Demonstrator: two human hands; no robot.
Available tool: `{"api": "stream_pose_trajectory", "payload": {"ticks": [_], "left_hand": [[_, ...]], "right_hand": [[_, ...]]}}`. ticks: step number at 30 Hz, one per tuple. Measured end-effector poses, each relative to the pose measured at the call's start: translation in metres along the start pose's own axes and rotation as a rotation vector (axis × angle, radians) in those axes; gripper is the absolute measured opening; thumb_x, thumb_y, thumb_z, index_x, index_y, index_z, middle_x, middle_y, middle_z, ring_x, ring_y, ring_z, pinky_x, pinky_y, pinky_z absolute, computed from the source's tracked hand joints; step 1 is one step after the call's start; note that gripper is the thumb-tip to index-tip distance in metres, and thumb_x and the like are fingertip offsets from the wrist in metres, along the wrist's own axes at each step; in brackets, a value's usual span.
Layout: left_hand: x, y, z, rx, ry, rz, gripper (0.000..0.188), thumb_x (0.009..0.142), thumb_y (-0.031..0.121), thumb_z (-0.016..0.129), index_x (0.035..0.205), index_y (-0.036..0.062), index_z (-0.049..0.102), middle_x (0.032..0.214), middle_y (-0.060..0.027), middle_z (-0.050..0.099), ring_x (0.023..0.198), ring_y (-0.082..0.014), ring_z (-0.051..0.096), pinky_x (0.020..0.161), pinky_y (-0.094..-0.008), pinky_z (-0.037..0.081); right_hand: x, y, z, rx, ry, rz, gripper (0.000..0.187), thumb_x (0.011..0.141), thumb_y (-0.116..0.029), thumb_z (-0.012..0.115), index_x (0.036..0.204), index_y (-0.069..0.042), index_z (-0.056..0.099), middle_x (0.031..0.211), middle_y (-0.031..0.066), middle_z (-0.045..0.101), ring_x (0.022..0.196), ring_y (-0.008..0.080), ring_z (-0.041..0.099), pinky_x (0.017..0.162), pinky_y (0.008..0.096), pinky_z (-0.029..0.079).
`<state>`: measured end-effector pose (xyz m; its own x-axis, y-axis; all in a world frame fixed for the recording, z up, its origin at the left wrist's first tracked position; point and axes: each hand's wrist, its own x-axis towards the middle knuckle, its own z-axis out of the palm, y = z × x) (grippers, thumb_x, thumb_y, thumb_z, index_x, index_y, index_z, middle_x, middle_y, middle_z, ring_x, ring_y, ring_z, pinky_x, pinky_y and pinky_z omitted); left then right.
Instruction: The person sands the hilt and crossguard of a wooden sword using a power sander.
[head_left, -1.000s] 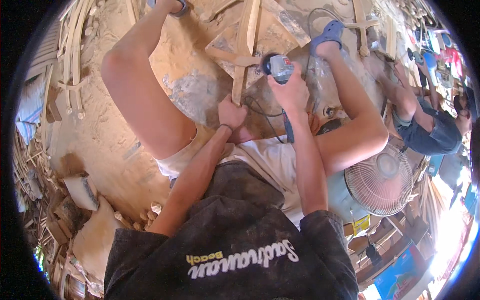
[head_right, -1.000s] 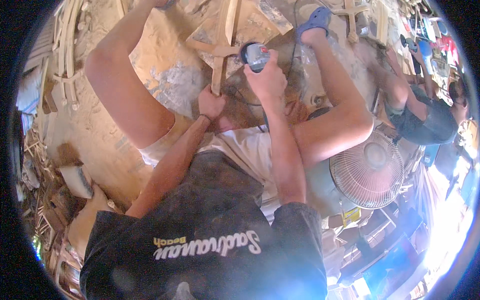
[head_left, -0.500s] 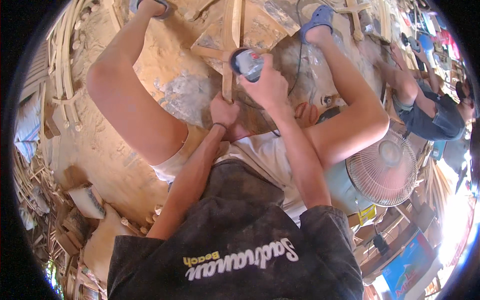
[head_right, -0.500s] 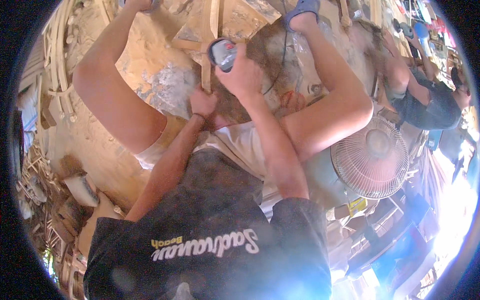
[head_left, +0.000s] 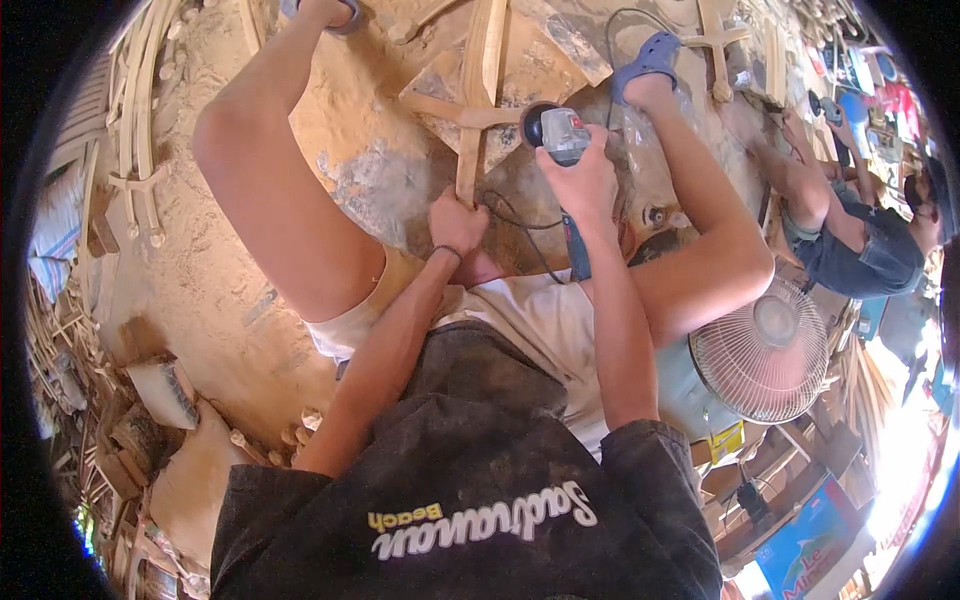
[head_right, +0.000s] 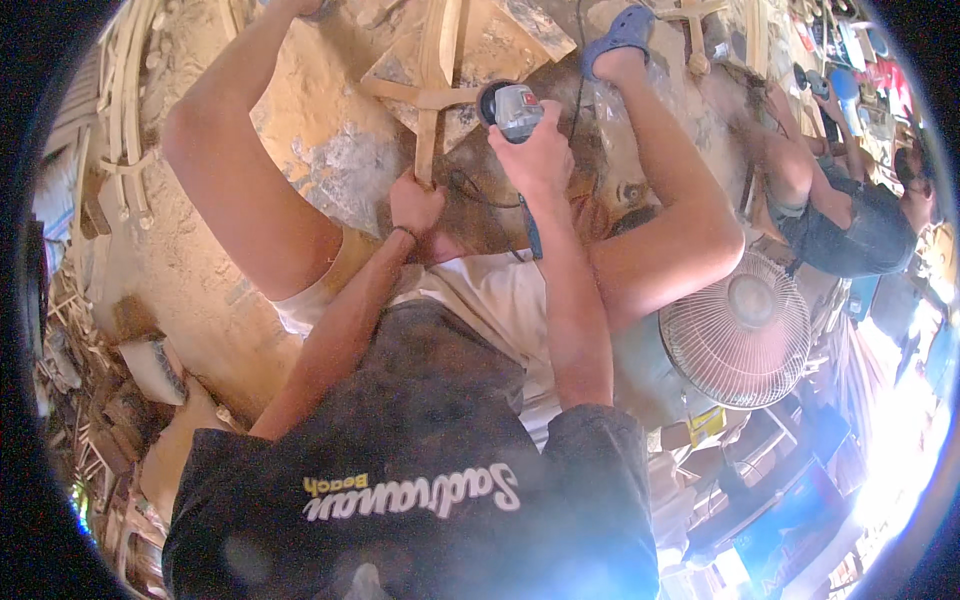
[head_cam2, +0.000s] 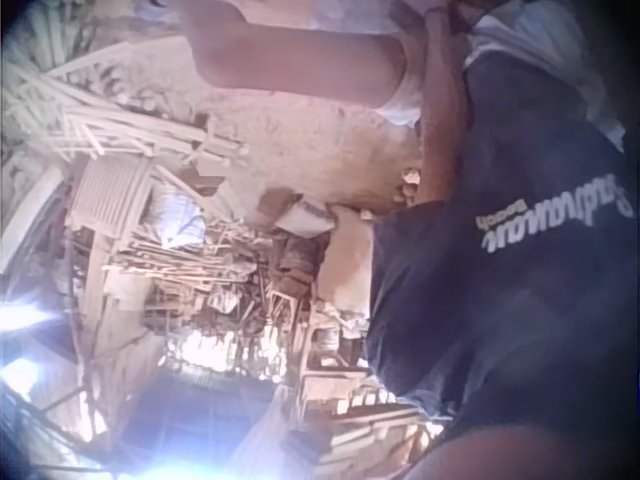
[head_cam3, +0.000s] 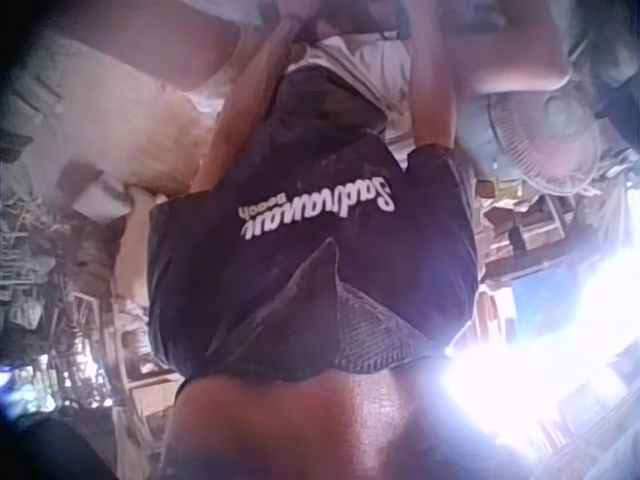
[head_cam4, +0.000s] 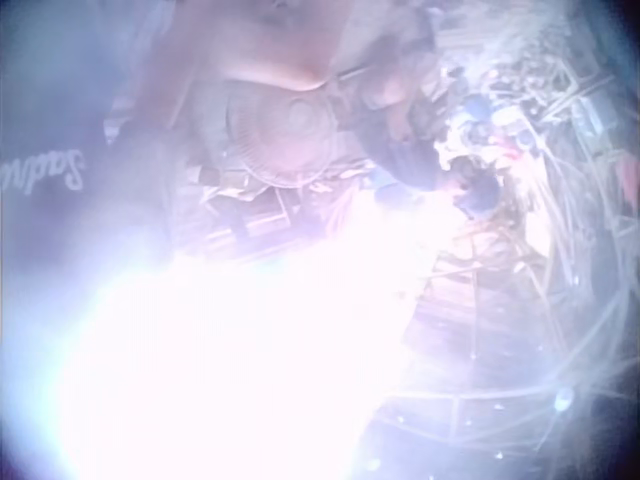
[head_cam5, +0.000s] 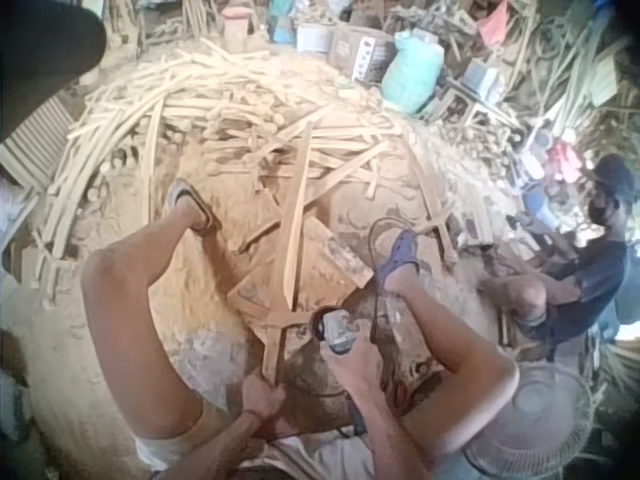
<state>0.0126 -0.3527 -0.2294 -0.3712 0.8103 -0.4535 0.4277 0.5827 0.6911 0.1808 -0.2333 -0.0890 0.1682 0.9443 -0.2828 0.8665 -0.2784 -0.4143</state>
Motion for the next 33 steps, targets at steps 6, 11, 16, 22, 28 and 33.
{"api": "stream_pose_trajectory", "payload": {"ticks": [6, 11, 16, 22, 28, 33], "left_hand": [[0.001, 0.004, -0.005, -0.009, -0.028, -0.022, 0.034, 0.078, 0.023, 0.08, 0.1, -0.0013, 0.073, 0.091, -0.0293, 0.076, 0.091, -0.0485, 0.075, 0.087, -0.054, 0.061], [-0.003, 0.007, -0.008, -0.05, -0.043, -0.059, 0.037, 0.08, 0.023, 0.079, 0.11, 0.003, 0.073, 0.097, -0.0267, 0.078, 0.097, -0.0472, 0.076, 0.089, -0.0533, 0.061], [-0.009, 0.013, -0.016, -0.118, -0.05, -0.081, 0.042, 0.081, 0.022, 0.077, 0.12, 0.0074, 0.072, 0.103, -0.0254, 0.078, 0.101, -0.0473, 0.075, 0.092, -0.0539, 0.06], [-0.008, 0.015, -0.018, -0.121, -0.039, -0.124, 0.039, 0.081, 0.022, 0.076, 0.116, 0.0064, 0.073, 0.101, -0.0266, 0.077, 0.099, -0.0478, 0.075, 0.09, -0.0548, 0.06], [-0.004, 0.003, -0.002, -0.115, 0.027, -0.06, 0.031, 0.079, 0.021, 0.077, 0.105, 0.0059, 0.072, 0.096, -0.0258, 0.077, 0.095, -0.0469, 0.075, 0.086, -0.056, 0.06], [-0.003, 0.002, -0.001, -0.141, 0.026, -0.066, 0.029, 0.079, 0.02, 0.078, 0.102, 0.0038, 0.071, 0.097, -0.0267, 0.077, 0.093, -0.0472, 0.076, 0.086, -0.0561, 0.061]], "right_hand": [[0.011, 0.011, -0.007, 0.026, 0.1, 0.108, 0.084, 0.084, -0.047, 0.087, 0.146, -0.008, 0.046, 0.117, 0.0328, 0.074, 0.113, 0.0498, 0.072, 0.1, 0.0545, 0.055], [0.003, -0.011, 0.003, -0.039, 0.035, 0.024, 0.085, 0.084, -0.047, 0.086, 0.147, -0.007, 0.045, 0.118, 0.0328, 0.074, 0.113, 0.0498, 0.072, 0.1, 0.0544, 0.056], [-0.007, -0.053, 0.021, -0.1, -0.093, -0.089, 0.083, 0.085, -0.049, 0.084, 0.145, -0.008, 0.044, 0.111, 0.032, 0.076, 0.106, 0.0506, 0.074, 0.095, 0.0569, 0.057], [-0.009, -0.104, 0.038, -0.14, -0.159, -0.19, 0.082, 0.084, -0.047, 0.086, 0.144, -0.006, 0.047, 0.112, 0.0311, 0.076, 0.108, 0.0503, 0.074, 0.095, 0.0558, 0.058], [-0.005, -0.154, 0.061, -0.144, -0.214, -0.367, 0.078, 0.083, -0.044, 0.086, 0.138, -0.002, 0.049, 0.108, 0.0297, 0.077, 0.102, 0.0493, 0.075, 0.091, 0.0562, 0.058], [-0.004, -0.159, 0.07, -0.157, -0.175, -0.433, 0.077, 0.083, -0.042, 0.087, 0.137, -0.002, 0.049, 0.108, 0.0288, 0.077, 0.103, 0.0488, 0.075, 0.09, 0.0563, 0.058]]}}
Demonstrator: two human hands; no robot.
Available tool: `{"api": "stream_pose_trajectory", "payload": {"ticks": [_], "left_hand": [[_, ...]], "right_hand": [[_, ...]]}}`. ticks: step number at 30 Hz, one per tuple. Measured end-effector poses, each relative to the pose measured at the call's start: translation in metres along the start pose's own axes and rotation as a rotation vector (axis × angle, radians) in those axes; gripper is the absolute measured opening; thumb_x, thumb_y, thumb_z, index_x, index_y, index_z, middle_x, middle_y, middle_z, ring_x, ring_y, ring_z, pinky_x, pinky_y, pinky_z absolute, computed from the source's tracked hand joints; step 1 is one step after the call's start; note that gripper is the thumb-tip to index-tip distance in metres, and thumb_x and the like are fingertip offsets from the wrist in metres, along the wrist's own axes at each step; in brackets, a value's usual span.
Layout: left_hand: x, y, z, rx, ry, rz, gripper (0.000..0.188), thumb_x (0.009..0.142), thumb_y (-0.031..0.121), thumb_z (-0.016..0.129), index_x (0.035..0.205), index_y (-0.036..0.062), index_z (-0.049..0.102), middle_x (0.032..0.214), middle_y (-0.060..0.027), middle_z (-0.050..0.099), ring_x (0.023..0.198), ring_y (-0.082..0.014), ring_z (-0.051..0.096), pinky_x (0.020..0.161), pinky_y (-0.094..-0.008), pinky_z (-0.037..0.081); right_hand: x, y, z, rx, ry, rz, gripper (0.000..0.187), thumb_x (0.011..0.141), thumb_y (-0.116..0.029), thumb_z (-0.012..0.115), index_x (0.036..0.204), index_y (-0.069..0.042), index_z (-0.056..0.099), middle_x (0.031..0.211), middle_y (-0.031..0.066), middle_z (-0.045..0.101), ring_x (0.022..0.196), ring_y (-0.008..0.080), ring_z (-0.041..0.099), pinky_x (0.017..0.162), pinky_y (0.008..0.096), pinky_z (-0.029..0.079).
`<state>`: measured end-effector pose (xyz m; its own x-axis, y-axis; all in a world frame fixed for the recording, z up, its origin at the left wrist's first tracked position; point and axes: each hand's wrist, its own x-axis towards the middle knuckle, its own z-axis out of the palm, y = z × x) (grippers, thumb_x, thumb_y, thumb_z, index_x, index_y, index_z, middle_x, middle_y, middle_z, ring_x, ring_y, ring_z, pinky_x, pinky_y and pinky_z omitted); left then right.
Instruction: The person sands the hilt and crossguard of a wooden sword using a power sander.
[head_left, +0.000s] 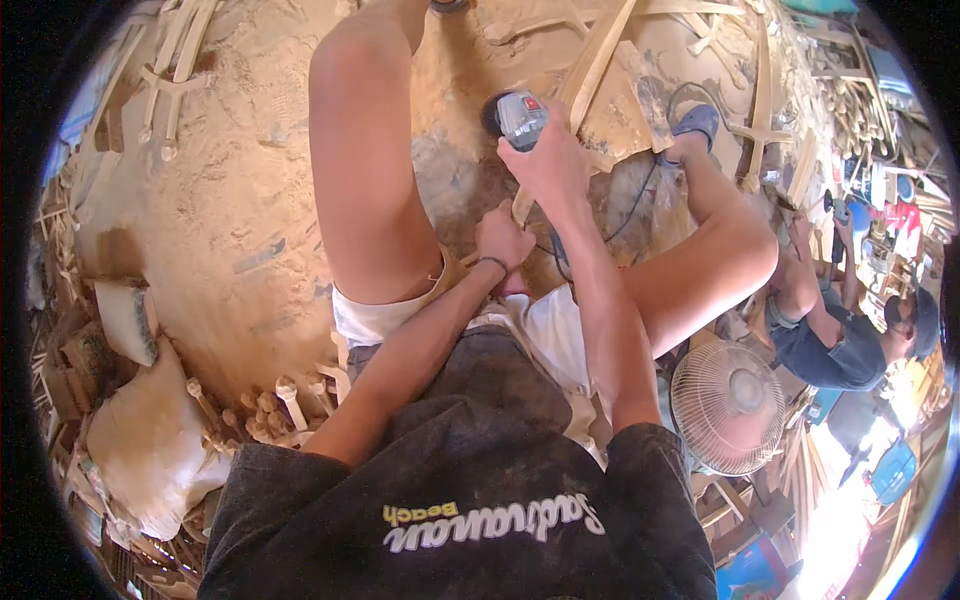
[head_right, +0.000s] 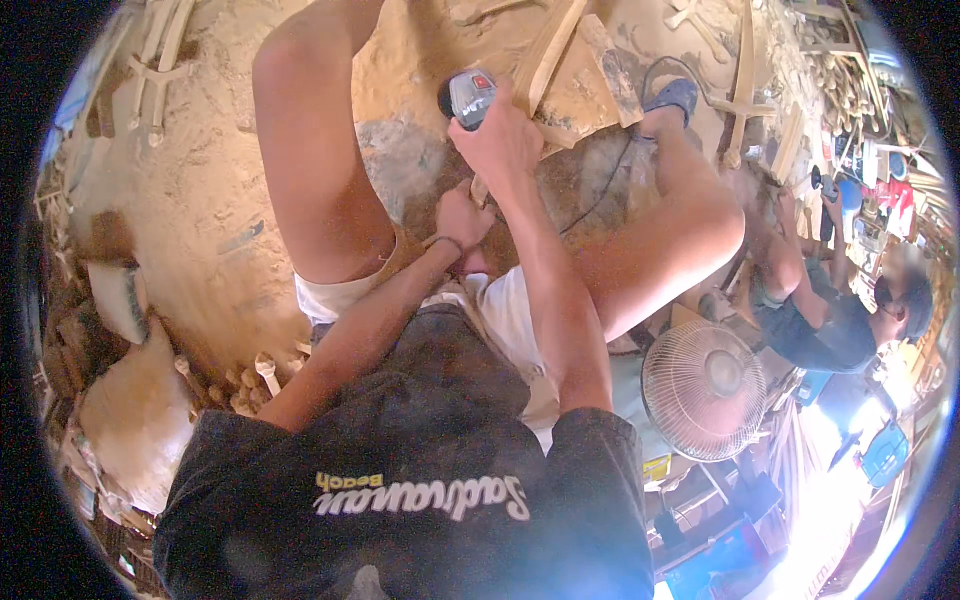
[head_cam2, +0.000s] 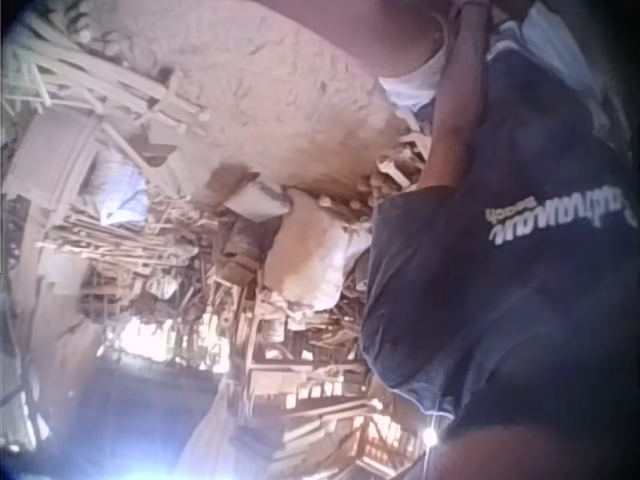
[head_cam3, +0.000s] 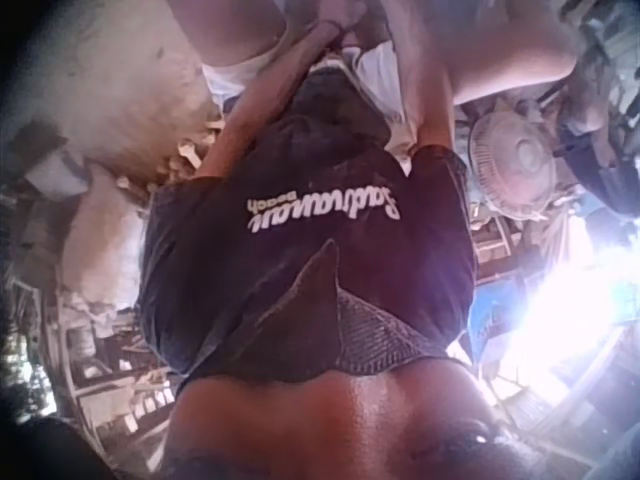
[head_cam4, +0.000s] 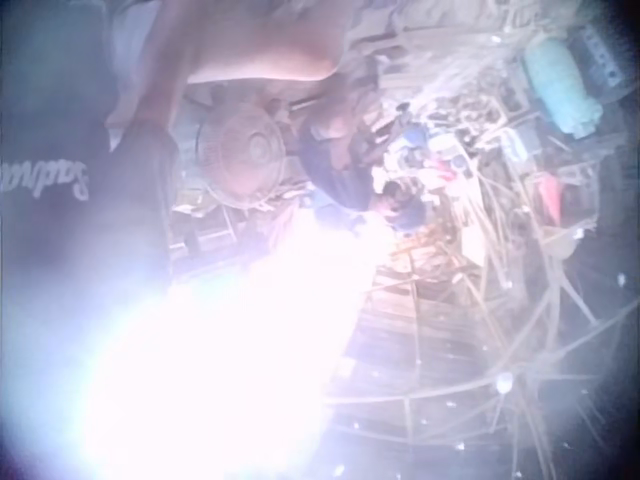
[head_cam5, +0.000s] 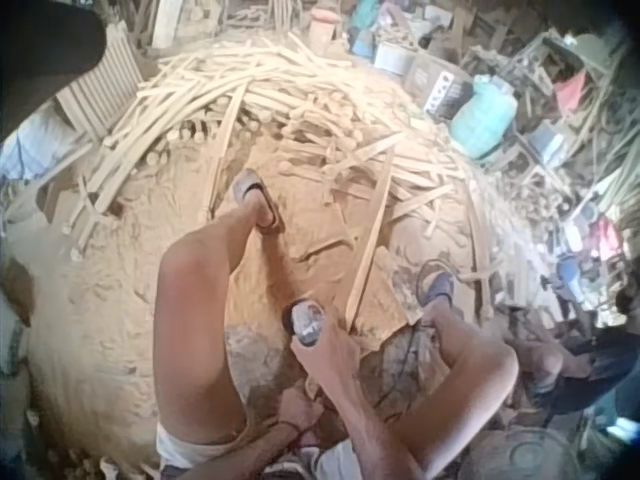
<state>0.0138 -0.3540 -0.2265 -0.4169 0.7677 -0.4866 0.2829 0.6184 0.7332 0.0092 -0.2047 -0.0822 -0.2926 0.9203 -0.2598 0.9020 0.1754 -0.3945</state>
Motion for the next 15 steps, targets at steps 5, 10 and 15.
{"api": "stream_pose_trajectory", "payload": {"ticks": [5, 10, 15], "left_hand": [[-0.001, -0.003, 0.0, -0.003, -0.011, 0.001, 0.03, 0.079, 0.02, 0.077, 0.104, 0.0033, 0.072, 0.096, -0.027, 0.077, 0.094, -0.0476, 0.076, 0.087, -0.0561, 0.061], [-0.001, 0.003, -0.004, 0.034, -0.013, 0.006, 0.031, 0.08, 0.02, 0.077, 0.106, 0.0028, 0.073, 0.095, -0.0272, 0.077, 0.094, -0.0474, 0.076, 0.087, -0.0556, 0.061], [0.0, 0.002, -0.01, -0.011, -0.047, 0.035, 0.031, 0.079, 0.021, 0.078, 0.105, 0.0033, 0.074, 0.095, -0.0267, 0.077, 0.095, -0.0471, 0.075, 0.089, -0.0549, 0.06]], "right_hand": [[-0.017, 0.016, -0.01, -0.037, -0.061, 0.097, 0.078, 0.083, -0.042, 0.087, 0.139, -0.003, 0.049, 0.109, 0.029, 0.077, 0.106, 0.0478, 0.074, 0.09, 0.0563, 0.058], [-0.036, 0.049, -0.015, -0.088, 0.003, 0.14, 0.083, 0.083, -0.046, 0.086, 0.141, -0.002, 0.047, 0.105, 0.0268, 0.078, 0.099, 0.0476, 0.076, 0.089, 0.0561, 0.06], [-0.047, 0.074, -0.025, -0.063, 0.018, 0.272, 0.088, 0.083, -0.051, 0.085, 0.146, -0.005, 0.045, 0.109, 0.0281, 0.077, 0.103, 0.0483, 0.076, 0.092, 0.0561, 0.059]]}}
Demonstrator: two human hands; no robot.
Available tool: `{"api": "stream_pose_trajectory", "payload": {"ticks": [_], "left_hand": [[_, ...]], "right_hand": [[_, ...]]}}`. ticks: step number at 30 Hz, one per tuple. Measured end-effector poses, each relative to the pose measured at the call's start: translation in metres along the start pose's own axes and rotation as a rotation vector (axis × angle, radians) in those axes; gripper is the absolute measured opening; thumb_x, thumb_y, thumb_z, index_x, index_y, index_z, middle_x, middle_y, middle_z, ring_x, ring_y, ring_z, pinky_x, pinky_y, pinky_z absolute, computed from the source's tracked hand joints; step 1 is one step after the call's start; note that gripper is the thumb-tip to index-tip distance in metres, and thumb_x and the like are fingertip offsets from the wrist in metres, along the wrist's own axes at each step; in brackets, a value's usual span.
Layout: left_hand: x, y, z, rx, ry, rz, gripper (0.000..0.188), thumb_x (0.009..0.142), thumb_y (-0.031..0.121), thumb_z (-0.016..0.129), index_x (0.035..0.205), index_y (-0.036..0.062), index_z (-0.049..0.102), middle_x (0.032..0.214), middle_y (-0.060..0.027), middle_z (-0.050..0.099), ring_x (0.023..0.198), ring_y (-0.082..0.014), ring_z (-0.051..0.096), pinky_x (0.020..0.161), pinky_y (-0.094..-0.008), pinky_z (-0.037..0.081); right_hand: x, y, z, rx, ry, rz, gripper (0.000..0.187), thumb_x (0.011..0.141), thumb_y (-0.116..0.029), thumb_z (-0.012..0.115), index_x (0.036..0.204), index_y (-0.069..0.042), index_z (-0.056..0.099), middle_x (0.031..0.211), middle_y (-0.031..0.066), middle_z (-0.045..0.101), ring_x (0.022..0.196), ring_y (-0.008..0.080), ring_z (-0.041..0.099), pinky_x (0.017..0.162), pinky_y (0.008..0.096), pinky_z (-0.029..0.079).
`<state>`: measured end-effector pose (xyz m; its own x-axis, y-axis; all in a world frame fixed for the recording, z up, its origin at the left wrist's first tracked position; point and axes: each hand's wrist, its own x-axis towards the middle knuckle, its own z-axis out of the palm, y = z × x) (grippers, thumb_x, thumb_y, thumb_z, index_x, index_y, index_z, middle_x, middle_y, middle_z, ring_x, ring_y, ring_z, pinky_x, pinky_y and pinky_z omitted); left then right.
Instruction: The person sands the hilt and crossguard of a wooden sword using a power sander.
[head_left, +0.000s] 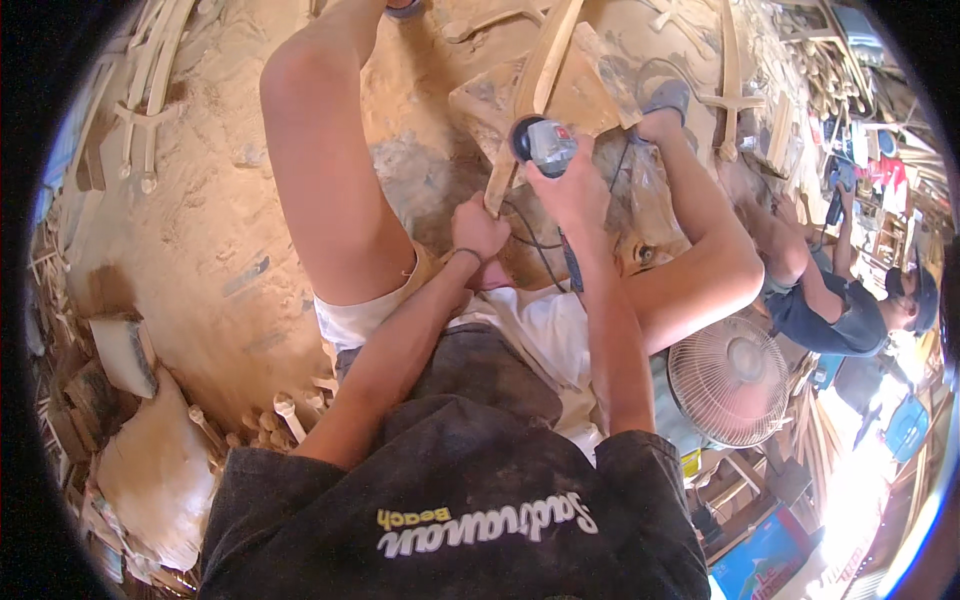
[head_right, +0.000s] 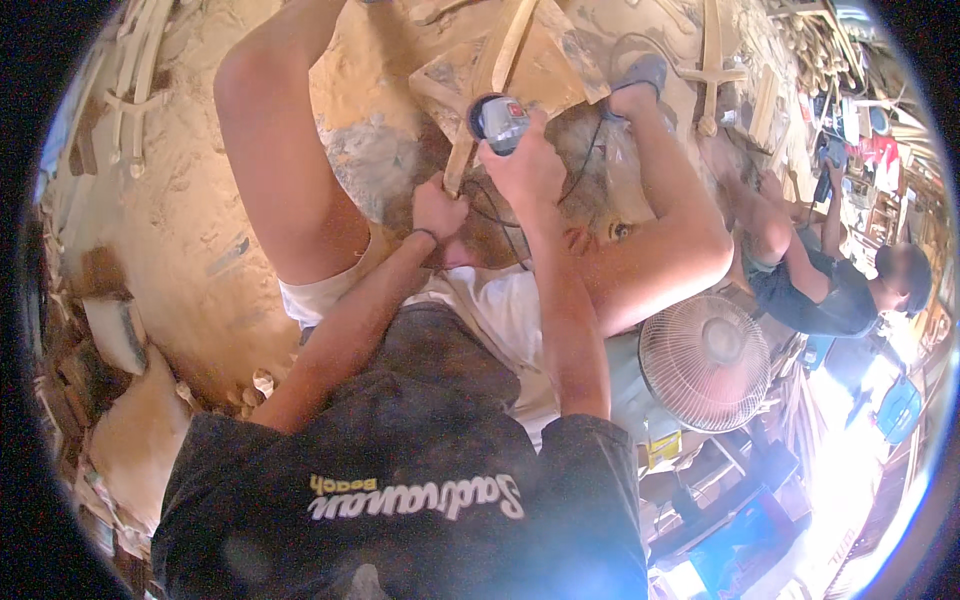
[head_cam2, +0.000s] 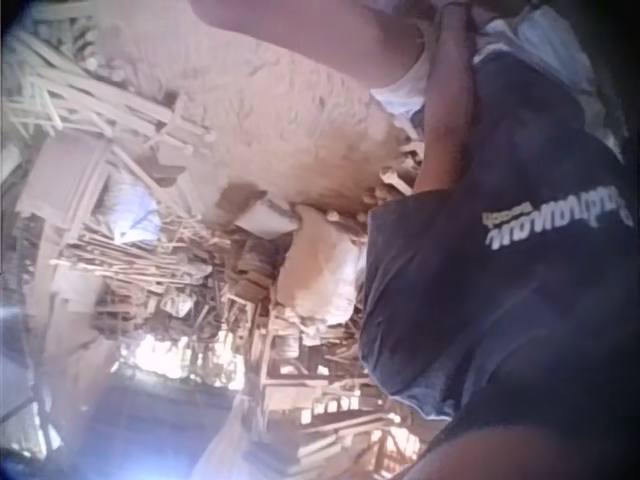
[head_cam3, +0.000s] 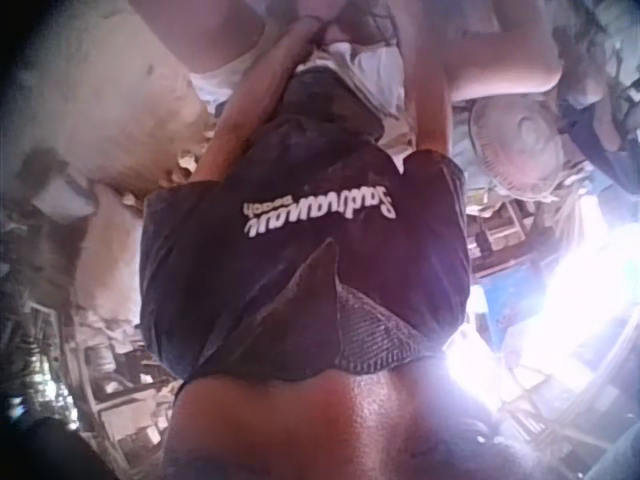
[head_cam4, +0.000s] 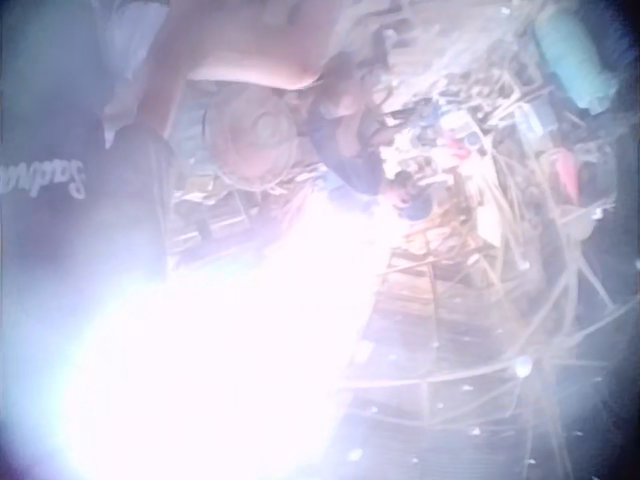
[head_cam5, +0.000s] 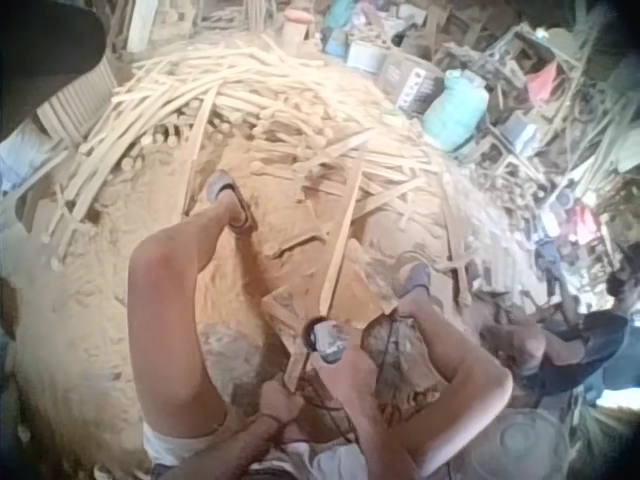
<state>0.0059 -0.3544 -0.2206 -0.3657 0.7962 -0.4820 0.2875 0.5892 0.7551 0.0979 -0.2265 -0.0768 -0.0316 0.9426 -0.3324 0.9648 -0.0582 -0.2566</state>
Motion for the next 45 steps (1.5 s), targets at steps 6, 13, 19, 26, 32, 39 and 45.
{"api": "stream_pose_trajectory", "payload": {"ticks": [6, 13, 19, 26, 32, 39, 45], "left_hand": [[0.001, 0.008, -0.001, -0.023, -0.016, 0.003, 0.034, 0.079, 0.022, 0.076, 0.107, 0.0028, 0.075, 0.098, -0.0281, 0.077, 0.097, -0.0477, 0.074, 0.089, -0.0542, 0.059], [0.002, 0.004, 0.002, -0.004, 0.021, 0.024, 0.036, 0.077, 0.022, 0.077, 0.105, -0.0013, 0.074, 0.097, -0.0285, 0.077, 0.096, -0.0478, 0.075, 0.09, -0.0532, 0.06], [0.001, 0.002, 0.004, 0.032, 0.009, 0.05, 0.036, 0.076, 0.022, 0.081, 0.102, -0.0016, 0.074, 0.098, -0.0289, 0.077, 0.098, -0.0477, 0.075, 0.091, -0.0531, 0.06], [-0.008, 0.008, 0.001, 0.041, 0.106, 0.106, 0.038, 0.08, 0.024, 0.082, 0.105, -0.0021, 0.07, 0.095, -0.0294, 0.076, 0.097, -0.0493, 0.074, 0.089, -0.0551, 0.059], [-0.045, 0.066, -0.063, -0.109, -0.05, 0.152, 0.033, 0.091, 0.025, 0.078, 0.106, -0.0028, 0.069, 0.089, -0.0208, 0.075, 0.085, -0.0381, 0.074, 0.078, -0.0462, 0.058], [-0.101, 0.042, -0.164, -0.725, -0.669, -0.256, 0.023, 0.096, 0.019, 0.074, 0.106, -0.0019, 0.07, 0.09, -0.0044, 0.072, 0.077, -0.0161, 0.068, 0.07, -0.0334, 0.056], [-0.121, 0.049, -0.141, -0.465, -0.597, -0.282, 0.025, 0.102, 0.022, 0.073, 0.114, -0.0007, 0.07, 0.08, -0.0046, 0.071, 0.07, -0.0124, 0.068, 0.062, -0.0289, 0.054]], "right_hand": [[0.012, 0.061, -0.012, 0.058, 0.177, 0.154, 0.085, 0.083, -0.052, 0.084, 0.145, -0.007, 0.047, 0.113, 0.0302, 0.076, 0.109, 0.0488, 0.074, 0.096, 0.0569, 0.058], [-0.003, 0.028, -0.004, 0.182, -0.028, -0.026, 0.086, 0.084, -0.047, 0.084, 0.147, -0.006, 0.044, 0.106, 0.0314, 0.077, 0.104, 0.0496, 0.075, 0.094, 0.058, 0.058], [-0.007, 0.028, -0.006, 0.165, -0.022, 0.035, 0.079, 0.084, -0.046, 0.085, 0.14, -0.007, 0.045, 0.11, 0.0313, 0.076, 0.104, 0.0503, 0.074, 0.092, 0.057, 0.058], [0.02, 0.099, -0.013, 0.194, 0.216, 0.187, 0.082, 0.084, -0.049, 0.085, 0.139, -0.003, 0.046, 0.113, 0.0306, 0.076, 0.108, 0.0472, 0.075, 0.096, 0.0538, 0.058], [0.011, 0.131, -0.064, 0.681, 0.376, 0.167, 0.084, 0.082, -0.035, 0.095, 0.136, 0.003, 0.043, 0.096, 0.0108, 0.073, 0.089, 0.0192, 0.071, 0.083, 0.0355, 0.058], [-0.035, 0.078, -0.204, 0.606, 0.288, -0.169, 0.075, 0.087, -0.035, 0.093, 0.14, 0.001, 0.054, 0.117, 0.0128, 0.07, 0.096, 0.0166, 0.068, 0.085, 0.0318, 0.058], [-0.027, 0.057, -0.211, 0.511, 0.078, -0.339, 0.07, 0.09, -0.029, 0.091, 0.14, -0.004, 0.049, 0.104, 0.0121, 0.071, 0.074, 0.0134, 0.069, 0.07, 0.0323, 0.058]]}}
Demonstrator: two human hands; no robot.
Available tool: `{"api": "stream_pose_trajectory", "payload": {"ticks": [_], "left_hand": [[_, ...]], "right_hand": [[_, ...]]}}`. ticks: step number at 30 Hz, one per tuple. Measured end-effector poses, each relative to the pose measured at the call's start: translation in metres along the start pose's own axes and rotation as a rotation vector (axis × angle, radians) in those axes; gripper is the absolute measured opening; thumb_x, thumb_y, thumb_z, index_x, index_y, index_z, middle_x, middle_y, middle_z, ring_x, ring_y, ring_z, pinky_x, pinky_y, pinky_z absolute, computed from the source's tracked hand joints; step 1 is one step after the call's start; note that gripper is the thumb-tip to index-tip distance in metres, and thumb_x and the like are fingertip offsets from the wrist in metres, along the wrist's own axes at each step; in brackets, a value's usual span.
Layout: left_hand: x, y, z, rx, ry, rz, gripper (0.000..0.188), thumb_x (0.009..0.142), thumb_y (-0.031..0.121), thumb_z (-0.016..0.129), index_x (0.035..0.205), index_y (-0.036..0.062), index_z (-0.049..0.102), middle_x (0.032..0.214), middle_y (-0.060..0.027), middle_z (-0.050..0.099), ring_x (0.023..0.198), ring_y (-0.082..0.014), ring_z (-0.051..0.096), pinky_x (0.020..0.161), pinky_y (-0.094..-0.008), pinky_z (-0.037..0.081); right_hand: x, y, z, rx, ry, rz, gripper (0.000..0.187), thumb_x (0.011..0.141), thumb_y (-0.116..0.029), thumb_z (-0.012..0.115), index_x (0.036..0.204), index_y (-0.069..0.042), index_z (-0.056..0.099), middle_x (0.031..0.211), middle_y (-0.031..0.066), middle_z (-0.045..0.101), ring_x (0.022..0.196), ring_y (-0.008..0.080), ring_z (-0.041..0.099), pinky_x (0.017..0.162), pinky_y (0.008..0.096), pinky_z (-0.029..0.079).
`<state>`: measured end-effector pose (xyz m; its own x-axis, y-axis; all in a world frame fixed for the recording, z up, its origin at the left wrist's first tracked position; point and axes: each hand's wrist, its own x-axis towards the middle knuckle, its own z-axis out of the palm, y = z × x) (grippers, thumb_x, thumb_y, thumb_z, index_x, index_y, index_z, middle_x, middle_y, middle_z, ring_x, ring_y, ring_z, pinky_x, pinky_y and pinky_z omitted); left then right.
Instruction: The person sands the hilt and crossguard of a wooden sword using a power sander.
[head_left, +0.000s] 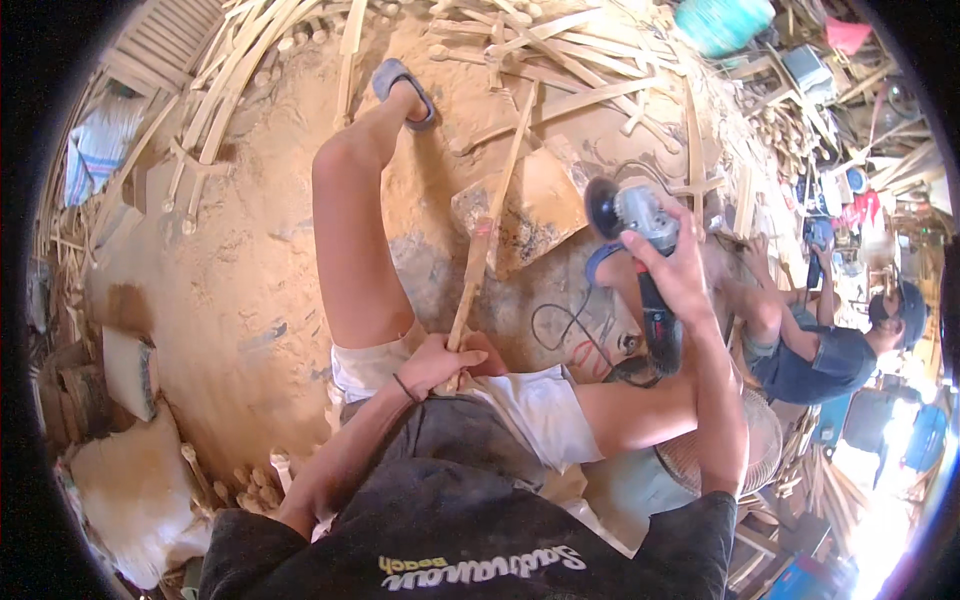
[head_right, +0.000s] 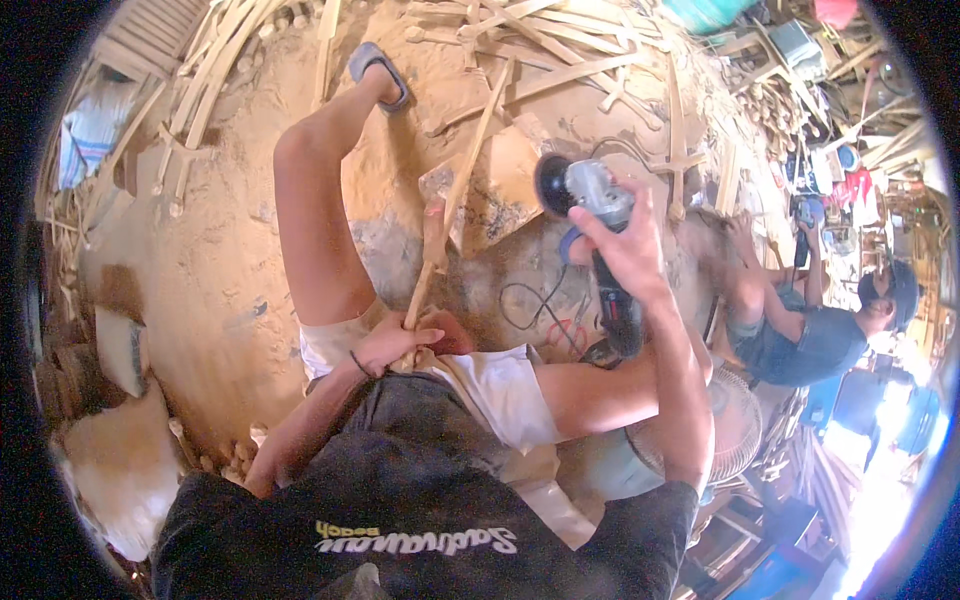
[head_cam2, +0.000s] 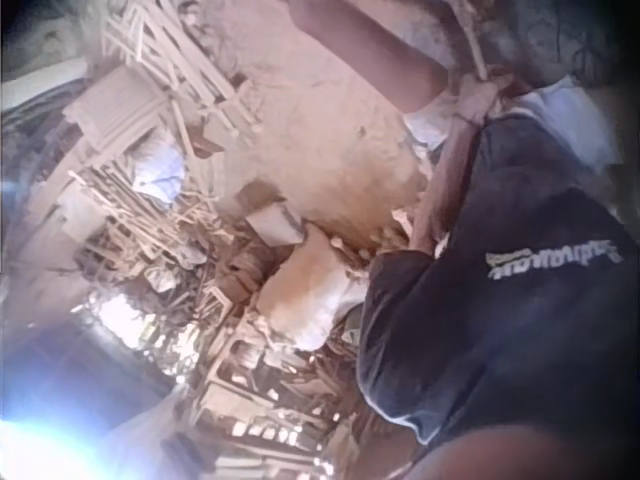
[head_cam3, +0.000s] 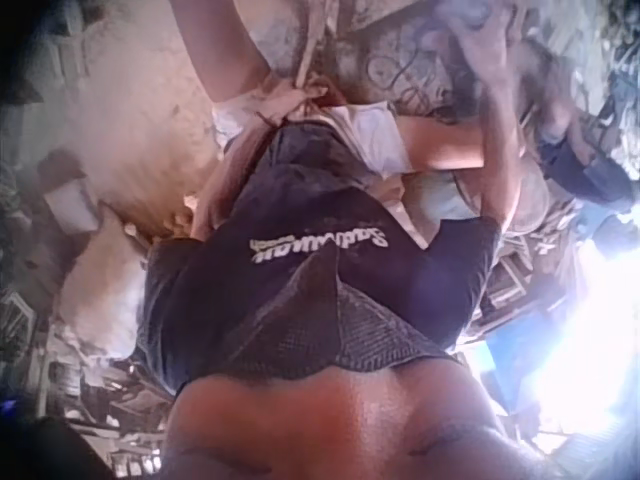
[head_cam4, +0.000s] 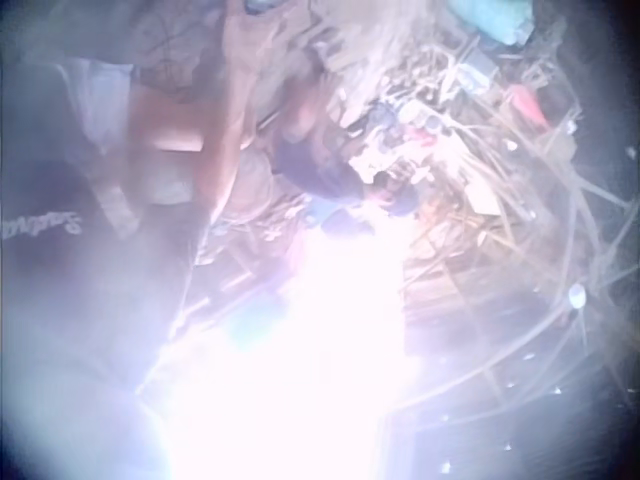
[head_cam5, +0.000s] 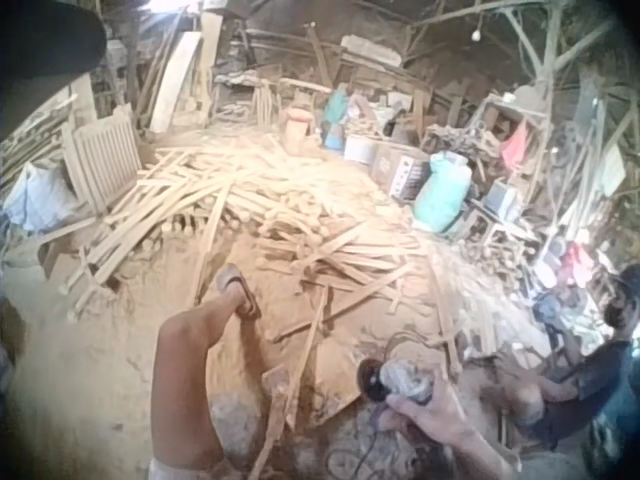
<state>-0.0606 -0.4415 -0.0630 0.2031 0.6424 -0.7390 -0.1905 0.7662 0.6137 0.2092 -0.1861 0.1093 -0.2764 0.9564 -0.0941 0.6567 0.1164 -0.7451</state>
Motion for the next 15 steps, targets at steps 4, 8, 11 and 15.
{"api": "stream_pose_trajectory", "payload": {"ticks": [4, 8, 11, 15], "left_hand": [[0.008, -0.005, 0.01, 0.226, 0.132, 0.049, 0.03, 0.103, 0.027, 0.076, 0.114, -0.0006, 0.073, 0.078, -0.0047, 0.071, 0.066, -0.011, 0.067, 0.057, -0.0306, 0.053], [0.032, -0.024, 0.006, 0.104, 0.129, -0.02, 0.035, 0.101, 0.029, 0.076, 0.111, -0.0046, 0.076, 0.08, -0.0075, 0.073, 0.068, -0.014, 0.07, 0.06, -0.0344, 0.055], [0.047, -0.039, 0.004, 0.238, 0.149, -0.036, 0.032, 0.1, 0.026, 0.074, 0.107, -0.0057, 0.077, 0.083, -0.0088, 0.076, 0.068, -0.0172, 0.071, 0.061, -0.0368, 0.056], [0.059, -0.048, 0.004, 0.289, 0.2, 0.007, 0.026, 0.098, 0.018, 0.07, 0.101, -0.007, 0.075, 0.079, -0.011, 0.075, 0.064, -0.019, 0.071, 0.06, -0.0381, 0.056]], "right_hand": [[0.005, -0.018, 0.022, 0.029, -0.19, 0.091, 0.071, 0.09, -0.027, 0.09, 0.14, -0.002, 0.045, 0.116, 0.0183, 0.068, 0.076, 0.0151, 0.069, 0.067, 0.0331, 0.058], [0.015, -0.007, 0.043, -0.049, -0.277, 0.036, 0.078, 0.085, -0.033, 0.093, 0.137, 0.0, 0.045, 0.114, 0.0239, 0.07, 0.085, 0.0307, 0.074, 0.078, 0.0422, 0.06], [0.015, -0.002, 0.05, -0.184, -0.304, -0.062, 0.077, 0.081, -0.029, 0.094, 0.135, -0.002, 0.046, 0.11, 0.0219, 0.068, 0.098, 0.0301, 0.071, 0.086, 0.0436, 0.057], [0.006, -0.016, 0.061, -0.259, -0.37, -0.148, 0.08, 0.08, -0.032, 0.093, 0.135, -0.001, 0.043, 0.104, 0.0323, 0.074, 0.103, 0.0495, 0.075, 0.088, 0.0514, 0.059]]}}
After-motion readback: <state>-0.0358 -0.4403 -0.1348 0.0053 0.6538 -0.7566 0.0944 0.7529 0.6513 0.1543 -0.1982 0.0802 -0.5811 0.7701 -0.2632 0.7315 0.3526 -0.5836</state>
